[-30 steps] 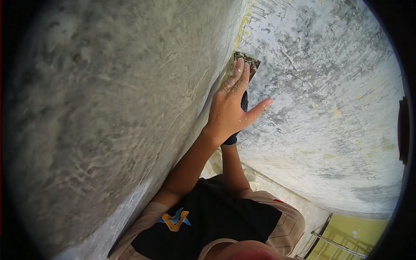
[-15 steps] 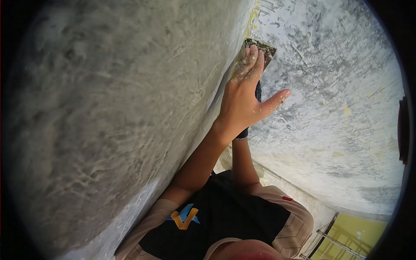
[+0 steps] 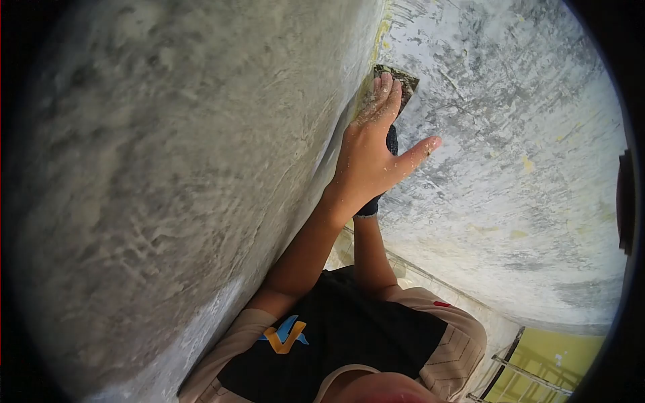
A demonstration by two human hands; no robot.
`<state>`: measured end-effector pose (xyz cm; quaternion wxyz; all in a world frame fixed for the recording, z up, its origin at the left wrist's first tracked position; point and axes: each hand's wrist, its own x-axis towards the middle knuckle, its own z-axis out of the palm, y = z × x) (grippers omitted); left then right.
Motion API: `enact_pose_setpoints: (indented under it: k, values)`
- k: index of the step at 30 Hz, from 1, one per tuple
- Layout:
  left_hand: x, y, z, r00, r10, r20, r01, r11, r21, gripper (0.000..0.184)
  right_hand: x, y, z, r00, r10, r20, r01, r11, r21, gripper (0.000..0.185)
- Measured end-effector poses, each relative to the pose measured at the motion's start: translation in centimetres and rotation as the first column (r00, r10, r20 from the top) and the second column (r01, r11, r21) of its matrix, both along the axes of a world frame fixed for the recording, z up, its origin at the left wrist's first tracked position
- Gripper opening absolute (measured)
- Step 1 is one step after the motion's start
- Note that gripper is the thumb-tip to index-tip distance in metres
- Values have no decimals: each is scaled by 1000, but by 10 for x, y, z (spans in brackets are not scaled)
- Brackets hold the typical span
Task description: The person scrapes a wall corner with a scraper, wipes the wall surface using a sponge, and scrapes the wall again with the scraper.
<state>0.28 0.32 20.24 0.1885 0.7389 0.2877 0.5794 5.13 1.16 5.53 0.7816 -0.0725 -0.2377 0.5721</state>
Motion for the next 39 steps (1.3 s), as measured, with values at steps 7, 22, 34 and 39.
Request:
enact_pose_setpoints:
  k: [7,22,34,39]
  values:
    - [-1,4,2,998,49,-36,-47,998,53,90,-7,17,3,1000,25,-11,-25,999,22,51]
    - [0,9,-2,1000,20,15,-21,995,93,88,-7,64,52,999,21,29,-25,986,164,50]
    - [1,5,6,999,5,34,-6,999,48,86,-2,52,38,998,18,57,-25,992,122,49]
    - [4,2,0,999,45,-14,-44,998,44,85,3,41,28,998,0,61,-5,996,91,49]
